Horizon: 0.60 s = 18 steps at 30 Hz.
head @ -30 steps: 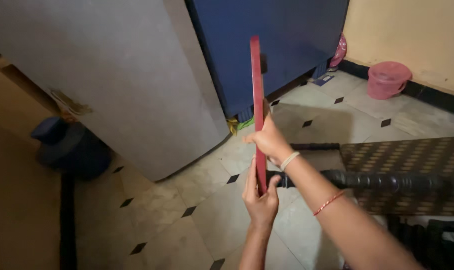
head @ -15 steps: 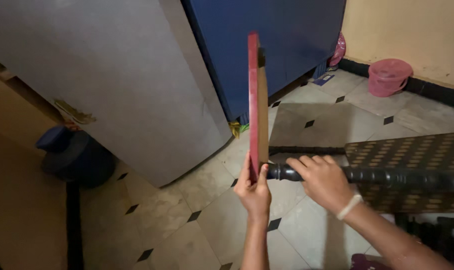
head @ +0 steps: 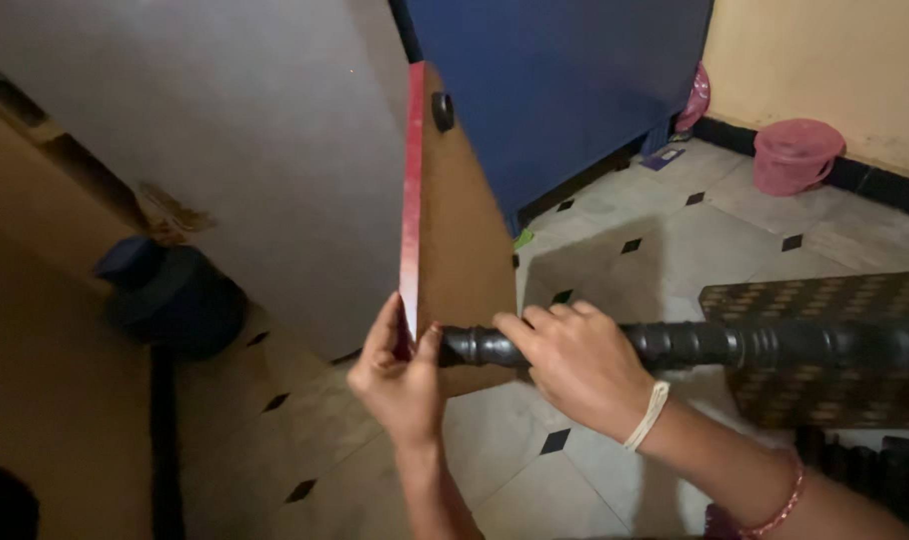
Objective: The person assembles a table by inserting and screwing in multiple black cylindrical legs into a rectangular tabletop. The person handles each leg one at a time, aligns it with the tabletop holes, and tightens it by hand.
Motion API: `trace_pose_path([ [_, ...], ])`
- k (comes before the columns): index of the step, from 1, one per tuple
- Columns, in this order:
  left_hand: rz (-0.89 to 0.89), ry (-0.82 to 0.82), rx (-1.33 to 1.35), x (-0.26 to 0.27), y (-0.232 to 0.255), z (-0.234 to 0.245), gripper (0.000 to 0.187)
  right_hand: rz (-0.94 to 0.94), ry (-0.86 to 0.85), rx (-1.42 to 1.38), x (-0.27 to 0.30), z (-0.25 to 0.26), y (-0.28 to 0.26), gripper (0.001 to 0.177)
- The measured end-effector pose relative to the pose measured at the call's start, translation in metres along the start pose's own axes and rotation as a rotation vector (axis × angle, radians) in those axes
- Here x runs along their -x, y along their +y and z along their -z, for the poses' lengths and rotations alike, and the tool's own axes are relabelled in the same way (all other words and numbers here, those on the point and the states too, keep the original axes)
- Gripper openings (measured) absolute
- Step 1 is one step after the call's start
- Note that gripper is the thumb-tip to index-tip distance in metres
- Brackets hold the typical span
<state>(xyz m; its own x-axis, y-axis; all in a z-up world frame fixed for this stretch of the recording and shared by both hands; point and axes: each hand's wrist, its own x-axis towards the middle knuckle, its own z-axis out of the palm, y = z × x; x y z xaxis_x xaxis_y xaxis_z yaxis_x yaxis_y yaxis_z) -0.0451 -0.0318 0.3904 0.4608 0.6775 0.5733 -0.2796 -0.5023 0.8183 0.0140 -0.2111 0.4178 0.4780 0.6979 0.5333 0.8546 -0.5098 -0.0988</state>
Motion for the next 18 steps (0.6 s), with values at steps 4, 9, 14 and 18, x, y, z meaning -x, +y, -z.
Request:
trace_pose_path([
  [4,-0.014,-0.063,-0.028,-0.033,0.029,0.015,0.05,0.071,-0.042,-0.006,-0.016,0.04,-0.002,0.056],
  [9,-0.022,-0.177,-0.139,-0.081,0.051,0.005,0.052,-0.131,-0.263,0.148,-0.006,0.082,0.041,0.04],
  [14,-0.029,-0.278,-0.171,-0.076,0.063,-0.045,0.047,-0.316,-0.355,0.11,0.027,0.085,0.093,0.038],
  [18,-0.257,-0.229,-0.31,-0.087,0.06,-0.081,0.052,-0.299,-0.232,-0.031,0.031,0.077,0.125,0.048],
])
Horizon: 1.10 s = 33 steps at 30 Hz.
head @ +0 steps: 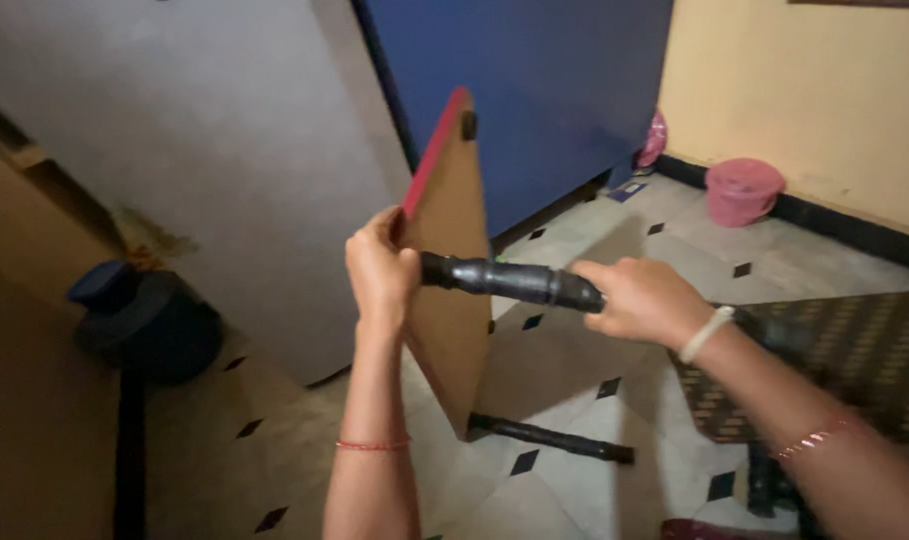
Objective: The person assembles a table by inserting and screwing in multiple black cylindrical legs into a rectangular tabletop. The person handles each leg one at a time, aligns it with the tabletop holes, and tightens it by hand.
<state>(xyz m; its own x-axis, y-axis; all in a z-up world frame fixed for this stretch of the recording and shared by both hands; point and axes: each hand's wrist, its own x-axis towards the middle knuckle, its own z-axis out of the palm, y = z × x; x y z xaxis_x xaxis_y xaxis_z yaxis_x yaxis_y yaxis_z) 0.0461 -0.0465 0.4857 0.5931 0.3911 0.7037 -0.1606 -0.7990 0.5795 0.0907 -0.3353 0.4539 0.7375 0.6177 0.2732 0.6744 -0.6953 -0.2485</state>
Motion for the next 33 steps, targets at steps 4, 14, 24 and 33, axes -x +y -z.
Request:
trace_pose_path([
  [4,-0.044,-0.057,-0.247,-0.007,-0.005,-0.019,0.043,0.019,-0.013,-0.021,-0.011,0.0,0.024,0.047],
  [14,-0.253,-0.086,-0.554,-0.019,-0.016,-0.062,0.055,0.039,-0.048,0.123,-0.036,0.015,0.06,0.044],
  [24,-0.287,-0.135,-0.528,-0.027,-0.013,-0.08,0.026,0.072,0.145,0.278,-0.068,-0.004,0.065,0.037],
  [33,-0.179,-0.199,-0.592,-0.041,-0.016,-0.089,0.024,0.042,0.042,0.187,-0.095,0.007,0.064,0.035],
])
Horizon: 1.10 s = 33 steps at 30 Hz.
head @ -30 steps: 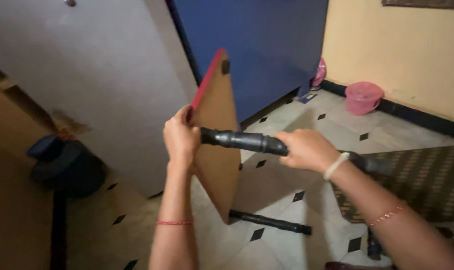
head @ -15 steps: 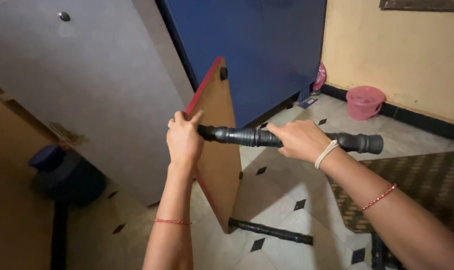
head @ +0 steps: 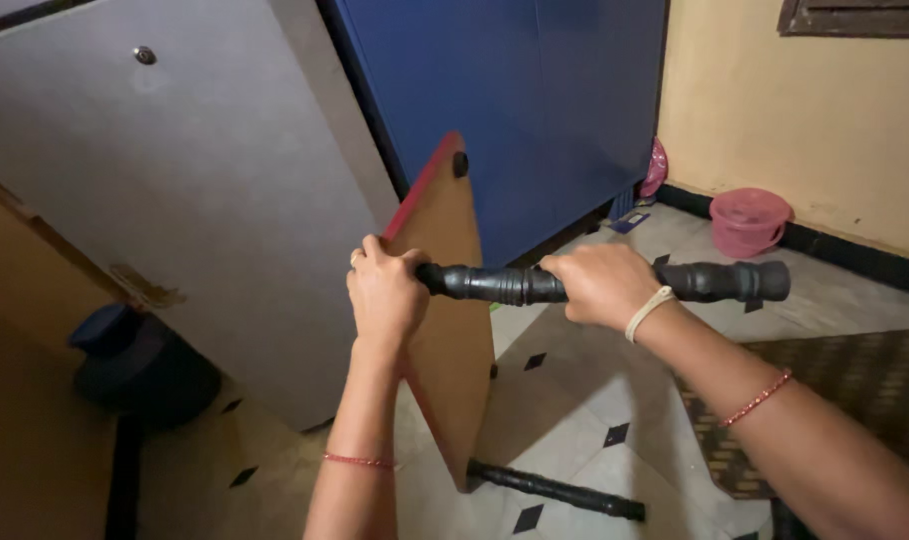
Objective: The person assembles a table by inserting and screwing in multiple black cylindrical legs into a rectangular tabletop. The person handles each leg one at a time, aligns it with the tabletop holes, and tightens it by hand.
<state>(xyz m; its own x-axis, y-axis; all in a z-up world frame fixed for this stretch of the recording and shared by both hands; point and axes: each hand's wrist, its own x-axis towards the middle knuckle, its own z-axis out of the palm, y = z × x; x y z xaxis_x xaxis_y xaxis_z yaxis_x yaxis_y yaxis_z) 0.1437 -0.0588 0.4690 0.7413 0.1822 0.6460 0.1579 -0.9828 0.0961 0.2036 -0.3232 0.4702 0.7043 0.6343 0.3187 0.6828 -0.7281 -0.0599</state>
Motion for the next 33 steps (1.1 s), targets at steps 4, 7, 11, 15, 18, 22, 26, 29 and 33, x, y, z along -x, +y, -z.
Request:
trace_pose_path([
  [4,-0.114,-0.004,-0.092,-0.002,-0.004,0.007,0.02,0.029,-0.021,-0.013,-0.01,0.002,0.0,0.028],
  [7,-0.402,0.075,-0.134,-0.008,0.006,0.015,0.029,0.035,-0.025,-0.001,-0.017,0.003,0.002,0.03],
  [11,-0.661,-0.196,0.294,-0.002,0.05,0.001,0.102,0.058,-0.046,0.009,-0.025,-0.01,-0.006,0.031],
  [15,-0.491,-0.205,0.091,-0.004,0.081,-0.029,0.045,0.066,-0.148,-0.042,-0.038,-0.026,0.0,0.032],
  [18,-0.574,-0.014,0.144,-0.004,0.085,-0.044,0.017,0.181,-0.354,-0.365,-0.04,-0.024,0.034,0.048],
  [22,-0.609,-0.003,0.166,0.002,0.098,-0.061,0.016,0.073,-0.666,-0.443,-0.018,-0.009,0.094,0.067],
  [26,-0.572,-0.053,0.118,0.002,0.103,-0.067,0.012,-0.338,-0.961,-0.926,0.016,-0.009,0.126,0.051],
  [29,-0.568,-0.058,0.118,0.002,0.104,-0.065,0.012,-0.306,-0.673,-0.597,0.035,-0.019,0.119,0.036],
  [33,-0.592,-0.073,0.105,0.001,0.105,-0.063,0.009,-0.215,-0.353,-0.365,0.05,-0.023,0.101,0.029],
])
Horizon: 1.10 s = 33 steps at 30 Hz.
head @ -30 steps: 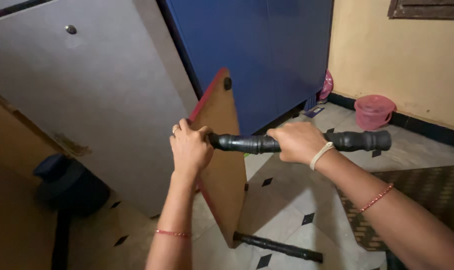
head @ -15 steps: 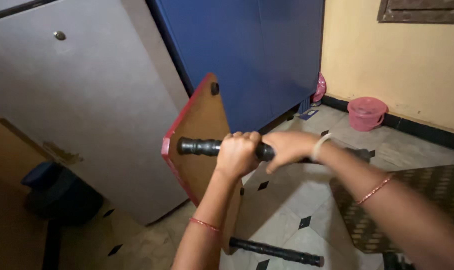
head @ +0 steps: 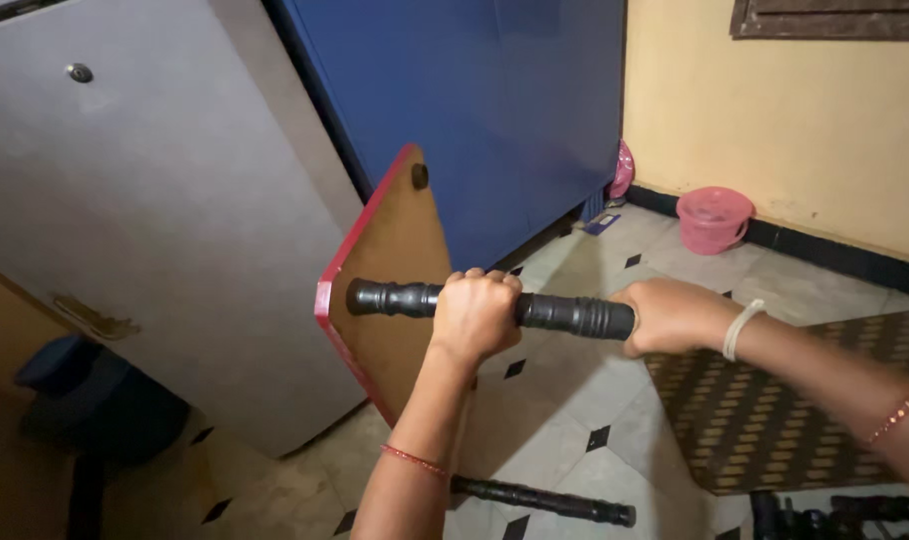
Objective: The person assembles a table by inserting and screwing in multiple black cylindrical legs into a rectangular tabletop. The person handles each leg one at a time, aligns it with the tabletop holes, and tightens it by hand.
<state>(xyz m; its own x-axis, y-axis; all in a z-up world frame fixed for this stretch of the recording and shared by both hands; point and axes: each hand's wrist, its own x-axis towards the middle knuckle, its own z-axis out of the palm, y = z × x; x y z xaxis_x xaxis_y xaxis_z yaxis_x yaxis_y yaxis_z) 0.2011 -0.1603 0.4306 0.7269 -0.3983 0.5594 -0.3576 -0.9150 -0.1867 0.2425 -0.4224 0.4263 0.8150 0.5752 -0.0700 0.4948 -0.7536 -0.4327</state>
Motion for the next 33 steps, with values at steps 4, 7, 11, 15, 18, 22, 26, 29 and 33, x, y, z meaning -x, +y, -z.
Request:
trace_pose_path([
  [4,0.032,0.039,0.01,-0.005,-0.001,-0.003,0.008,0.083,0.391,0.424,0.012,0.0,-0.009,0.02],
  [7,0.074,0.022,0.039,-0.003,-0.004,-0.001,0.006,0.244,0.584,0.554,0.018,0.003,-0.016,0.024],
  [11,0.072,0.046,0.109,-0.003,0.0,0.011,0.007,0.236,0.455,0.35,0.023,0.014,-0.022,0.036],
  [15,-0.056,0.22,0.242,-0.004,0.005,0.028,0.024,0.07,0.318,0.357,0.024,0.02,-0.023,0.039],
  [18,-0.127,0.289,0.282,-0.007,0.001,0.039,0.037,0.135,0.41,0.418,0.022,0.017,-0.025,0.043],
  [22,0.029,0.06,0.31,-0.008,-0.003,0.043,0.04,0.246,0.664,0.747,0.022,0.005,-0.038,0.026],
  [26,0.105,-0.097,0.157,-0.002,-0.023,0.041,0.018,0.282,0.692,0.798,0.018,0.0,-0.064,0.024],
  [29,0.086,0.014,0.224,0.006,-0.042,0.043,0.02,0.372,0.445,0.464,0.01,0.018,-0.073,0.055],
  [33,0.088,0.06,0.236,0.012,-0.051,0.049,0.023,0.13,-0.072,-0.048,-0.002,0.049,-0.064,0.054],
])
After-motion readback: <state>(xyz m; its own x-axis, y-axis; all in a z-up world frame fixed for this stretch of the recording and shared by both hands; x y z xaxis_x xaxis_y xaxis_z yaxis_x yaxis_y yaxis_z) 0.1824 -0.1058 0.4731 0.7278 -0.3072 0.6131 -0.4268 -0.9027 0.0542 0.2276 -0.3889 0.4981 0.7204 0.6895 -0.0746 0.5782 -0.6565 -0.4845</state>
